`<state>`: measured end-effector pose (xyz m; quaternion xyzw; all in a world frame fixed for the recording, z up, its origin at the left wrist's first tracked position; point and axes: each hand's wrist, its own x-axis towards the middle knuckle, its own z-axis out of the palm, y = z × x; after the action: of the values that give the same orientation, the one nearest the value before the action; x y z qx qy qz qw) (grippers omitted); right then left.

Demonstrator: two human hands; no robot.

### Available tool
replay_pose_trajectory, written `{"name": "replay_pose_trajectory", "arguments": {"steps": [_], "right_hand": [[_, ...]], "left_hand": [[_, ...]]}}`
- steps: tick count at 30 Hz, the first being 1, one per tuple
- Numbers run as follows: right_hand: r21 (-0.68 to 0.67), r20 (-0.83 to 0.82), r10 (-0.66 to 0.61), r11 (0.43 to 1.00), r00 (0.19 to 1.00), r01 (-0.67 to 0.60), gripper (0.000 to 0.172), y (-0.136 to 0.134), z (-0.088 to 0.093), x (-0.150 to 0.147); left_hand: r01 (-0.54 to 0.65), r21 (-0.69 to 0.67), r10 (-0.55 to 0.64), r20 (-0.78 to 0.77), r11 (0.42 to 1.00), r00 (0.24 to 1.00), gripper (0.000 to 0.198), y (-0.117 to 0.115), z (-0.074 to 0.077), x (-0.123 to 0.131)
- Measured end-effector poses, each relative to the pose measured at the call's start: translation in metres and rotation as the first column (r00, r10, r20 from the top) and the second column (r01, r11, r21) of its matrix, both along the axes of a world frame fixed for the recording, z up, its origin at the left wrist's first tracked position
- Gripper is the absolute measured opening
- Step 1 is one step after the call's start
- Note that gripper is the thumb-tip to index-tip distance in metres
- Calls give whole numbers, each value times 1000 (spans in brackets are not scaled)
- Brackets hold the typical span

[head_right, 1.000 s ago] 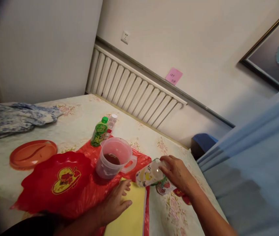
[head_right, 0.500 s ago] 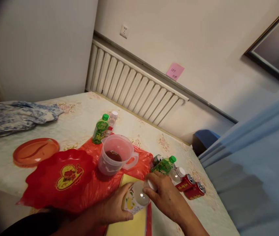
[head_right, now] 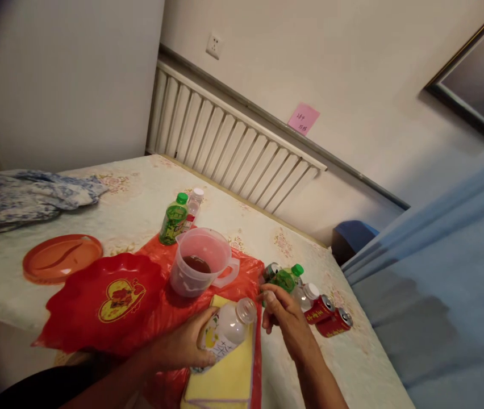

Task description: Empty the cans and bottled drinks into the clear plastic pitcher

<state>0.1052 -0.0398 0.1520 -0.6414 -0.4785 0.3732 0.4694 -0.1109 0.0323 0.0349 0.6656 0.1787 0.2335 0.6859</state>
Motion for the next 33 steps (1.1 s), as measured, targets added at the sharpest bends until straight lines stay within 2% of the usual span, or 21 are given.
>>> {"name": "replay_pose_trajectory", "arguments": {"steps": [3, 6, 10, 18, 21, 26, 29, 33], "right_hand": [[40, -229, -37, 998, 973, 47, 46, -3, -12, -7], [59, -421, -73, 992, 904, 108, 50, -6, -24, -16], [50, -537, -93, 989, 838, 142, 49, -9, -37, -23], [16, -595, -129, 985, 793, 172, 47, -8, -49, -27], [-24, -602, -175, 979, 779, 202, 47, -6, -60, -29], [-107, -495, -247, 969, 833, 224, 47, -4, -95, -26], [-144, -401, -253, 967, 881, 212, 39, -2, -113, -26], [-185, -327, -248, 963, 912, 195, 29, 2, -126, -32]], "left_hand": [[-11, -17, 11, 36, 1000, 999, 61, 2, 2, -2], [-23, -13, 24, 45, 1000, 999, 63, 4, 1, -2], [-18, -21, 19, 31, 1000, 999, 64, 5, -1, -1], [28, -23, -29, -16, 999, 999, 63, 8, 0, -5], [36, -22, -35, 11, 999, 999, 64, 9, 2, -6], [47, -23, -47, -15, 999, 999, 64, 9, 9, -10], [43, -12, -43, -8, 999, 999, 64, 8, 9, -11], [26, 4, -26, -2, 1000, 1000, 64, 8, 4, -10]]}}
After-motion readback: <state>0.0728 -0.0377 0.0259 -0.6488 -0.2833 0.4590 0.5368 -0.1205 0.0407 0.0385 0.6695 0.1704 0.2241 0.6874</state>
